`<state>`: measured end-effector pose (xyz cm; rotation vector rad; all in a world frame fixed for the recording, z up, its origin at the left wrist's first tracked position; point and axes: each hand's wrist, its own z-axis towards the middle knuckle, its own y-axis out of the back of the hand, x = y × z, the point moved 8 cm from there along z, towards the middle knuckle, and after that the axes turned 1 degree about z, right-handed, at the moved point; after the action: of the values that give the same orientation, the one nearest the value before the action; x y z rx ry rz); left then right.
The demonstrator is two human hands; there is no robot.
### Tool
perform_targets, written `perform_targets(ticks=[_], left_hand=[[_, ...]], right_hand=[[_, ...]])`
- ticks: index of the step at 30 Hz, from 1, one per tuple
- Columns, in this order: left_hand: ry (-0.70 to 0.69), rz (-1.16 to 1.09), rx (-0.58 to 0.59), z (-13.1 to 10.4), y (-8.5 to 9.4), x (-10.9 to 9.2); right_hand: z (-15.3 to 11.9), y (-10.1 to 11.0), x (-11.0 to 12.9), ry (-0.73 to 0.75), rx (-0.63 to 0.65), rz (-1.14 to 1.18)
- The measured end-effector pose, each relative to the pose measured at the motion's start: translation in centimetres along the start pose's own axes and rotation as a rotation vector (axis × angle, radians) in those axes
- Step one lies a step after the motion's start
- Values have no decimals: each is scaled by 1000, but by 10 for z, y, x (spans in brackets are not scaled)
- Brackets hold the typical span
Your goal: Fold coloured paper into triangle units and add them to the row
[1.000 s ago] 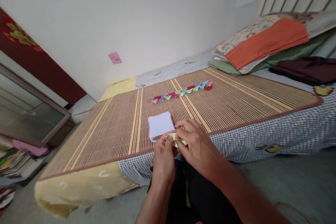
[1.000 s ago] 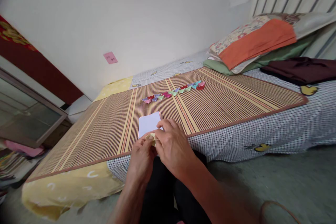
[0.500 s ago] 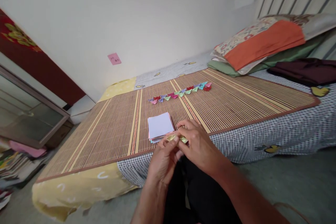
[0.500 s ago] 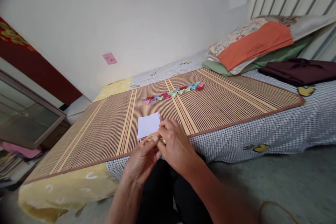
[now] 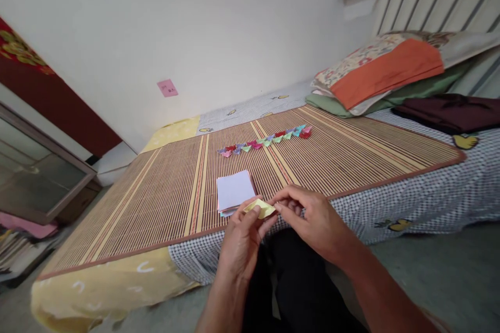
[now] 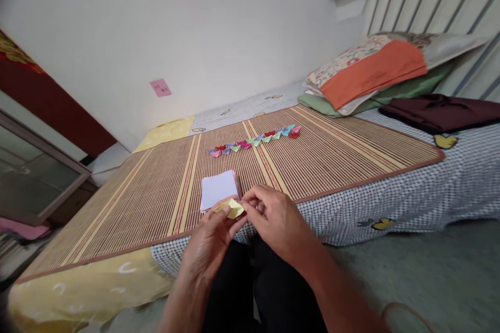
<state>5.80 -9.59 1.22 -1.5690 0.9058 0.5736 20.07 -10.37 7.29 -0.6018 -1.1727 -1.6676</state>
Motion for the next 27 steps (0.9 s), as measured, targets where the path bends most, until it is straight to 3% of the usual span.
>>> perform_targets(ticks=[7, 15, 20, 22, 27], left_hand=[[-56, 15, -35, 5, -1, 5], [-159, 124, -78, 11, 4, 1], [-113, 59, -122, 19, 11, 5], [-64, 2, -139, 27, 17, 10], [9, -38, -116, 53, 25, 23]], right_hand=[[5, 5, 2, 71, -79, -132], [5, -1, -9, 105, -39, -95], [7, -13, -15, 143, -19, -107], [10, -21, -14, 184, 32, -176], [23, -33, -30, 117, 147, -401]])
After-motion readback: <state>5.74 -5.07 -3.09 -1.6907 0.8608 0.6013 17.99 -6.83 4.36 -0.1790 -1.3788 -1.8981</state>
